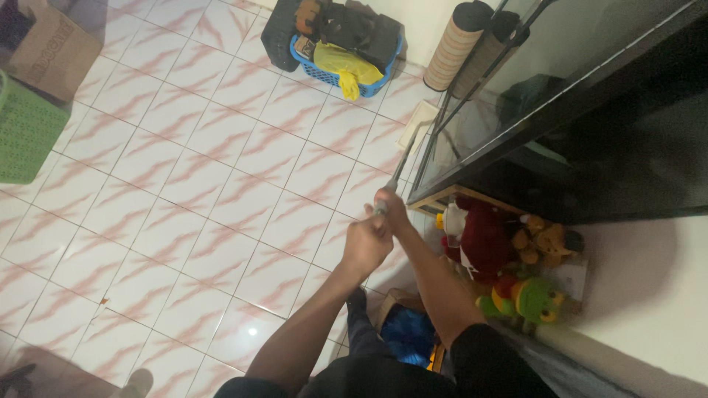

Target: The person attaches a cloth to a mop head, dips it into a bucket, and then mops the tiled floor in a room.

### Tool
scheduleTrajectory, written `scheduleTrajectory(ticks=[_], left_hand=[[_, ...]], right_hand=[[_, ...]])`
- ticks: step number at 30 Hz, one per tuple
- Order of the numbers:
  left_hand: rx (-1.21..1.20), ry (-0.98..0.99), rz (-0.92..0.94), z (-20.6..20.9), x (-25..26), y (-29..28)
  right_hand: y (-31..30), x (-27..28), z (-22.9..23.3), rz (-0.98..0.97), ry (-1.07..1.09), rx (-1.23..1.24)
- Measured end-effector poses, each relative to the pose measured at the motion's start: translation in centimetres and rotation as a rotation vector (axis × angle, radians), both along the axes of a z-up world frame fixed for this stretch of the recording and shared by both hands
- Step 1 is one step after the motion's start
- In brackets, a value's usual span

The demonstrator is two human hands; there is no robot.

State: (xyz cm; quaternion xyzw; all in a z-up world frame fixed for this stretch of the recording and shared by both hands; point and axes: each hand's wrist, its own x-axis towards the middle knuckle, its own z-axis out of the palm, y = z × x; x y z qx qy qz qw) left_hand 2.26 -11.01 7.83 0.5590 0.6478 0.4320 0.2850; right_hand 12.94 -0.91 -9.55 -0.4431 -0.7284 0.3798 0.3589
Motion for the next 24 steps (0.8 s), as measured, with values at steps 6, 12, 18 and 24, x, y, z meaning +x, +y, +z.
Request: scheduleTrajectory(ticks=[6, 12, 18, 24], left_hand=[[-0.159, 0.164, -0.095, 5.8, -3.2, -7.1], [-0.128, 0.079, -0.034, 8.5, -3.3, -11.0], [0.006, 0.142, -0.076, -0.1, -1.1, -3.4], [0.042, 0.153, 0.013, -8.5, 0.2, 7.5]], right_hand=[[-7.5, -3.9, 5.8, 0.142, 0.099, -0.085], [-11.5, -4.4, 8.5, 0.199, 0.138, -0.07], [-1.3, -2.5, -1.7, 0.009, 0.659, -1.13], [11.0, -0.6, -7.8, 0.268, 0.02, -0.179]])
